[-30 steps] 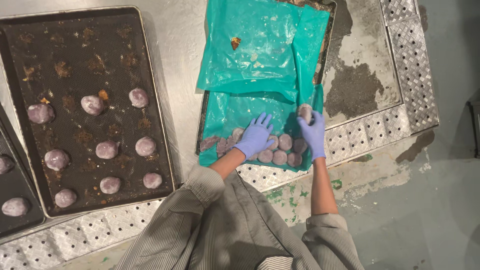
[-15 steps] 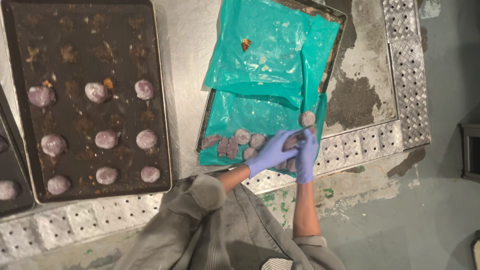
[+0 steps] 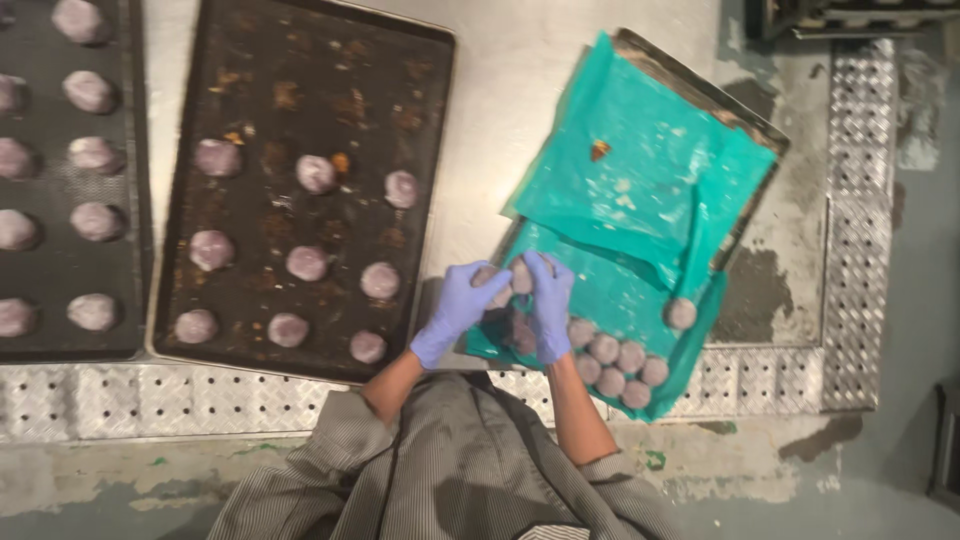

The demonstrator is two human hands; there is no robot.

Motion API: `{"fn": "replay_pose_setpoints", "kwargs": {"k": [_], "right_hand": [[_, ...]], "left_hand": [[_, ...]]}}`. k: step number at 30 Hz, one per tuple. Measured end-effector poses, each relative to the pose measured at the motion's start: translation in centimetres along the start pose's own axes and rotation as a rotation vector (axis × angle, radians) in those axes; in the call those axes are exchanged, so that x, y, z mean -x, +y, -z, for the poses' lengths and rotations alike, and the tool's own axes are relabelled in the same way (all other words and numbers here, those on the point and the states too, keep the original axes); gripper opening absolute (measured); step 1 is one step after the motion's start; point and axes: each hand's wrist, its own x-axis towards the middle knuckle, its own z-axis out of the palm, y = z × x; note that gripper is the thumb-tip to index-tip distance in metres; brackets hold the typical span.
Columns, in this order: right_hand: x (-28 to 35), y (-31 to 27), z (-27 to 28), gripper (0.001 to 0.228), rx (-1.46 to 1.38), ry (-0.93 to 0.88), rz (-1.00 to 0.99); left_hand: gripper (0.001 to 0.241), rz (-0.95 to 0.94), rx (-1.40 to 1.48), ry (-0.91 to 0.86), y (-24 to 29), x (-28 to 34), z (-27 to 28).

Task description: The person transfers purple dough balls from a blue tray onto baking sheets, arranging them in rows by hand using gloves.

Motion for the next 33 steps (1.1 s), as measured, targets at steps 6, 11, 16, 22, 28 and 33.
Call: {"fn": "replay_pose_setpoints", "kwargs": {"k": [6, 11, 16, 22, 28, 33], "right_hand": [[-2.0, -3.1, -14.6, 0.028, -0.187, -0.400, -0.122], [-8.6, -2.4, -24.9, 0.036, -0.256, -0.285, -0.400], [-16.1, -0.8, -26.8, 0.056, 0.682, -0.178, 0.160], [-15.0, -2.3, -28.9, 0.067, 1.152, -0.113, 0.327], [-5.9, -3.7, -26.1, 0.063, 1.014, -0.254, 0.361], [-3.4, -0.8, -24.7, 0.061, 1.294, -0.341, 0.505]], "left_hand": [[0.024, 0.013, 0.472, -0.067, 0.2, -4.8, 13.6], [0.030, 0.123, 0.131, 0.094, 2.3, -13.2, 21.9], [0.050, -0.080, -0.736, 0.112, 1.6, -24.0, 28.3], [0.065, -0.057, -0.974, 0.035, 0.9, -24.8, 28.0], [0.077, -0.086, -0.989, 0.004, 3.5, -15.3, 29.7], [0.067, -0.185, -1.043, -0.162, 1.2, -11.9, 29.8]]}}
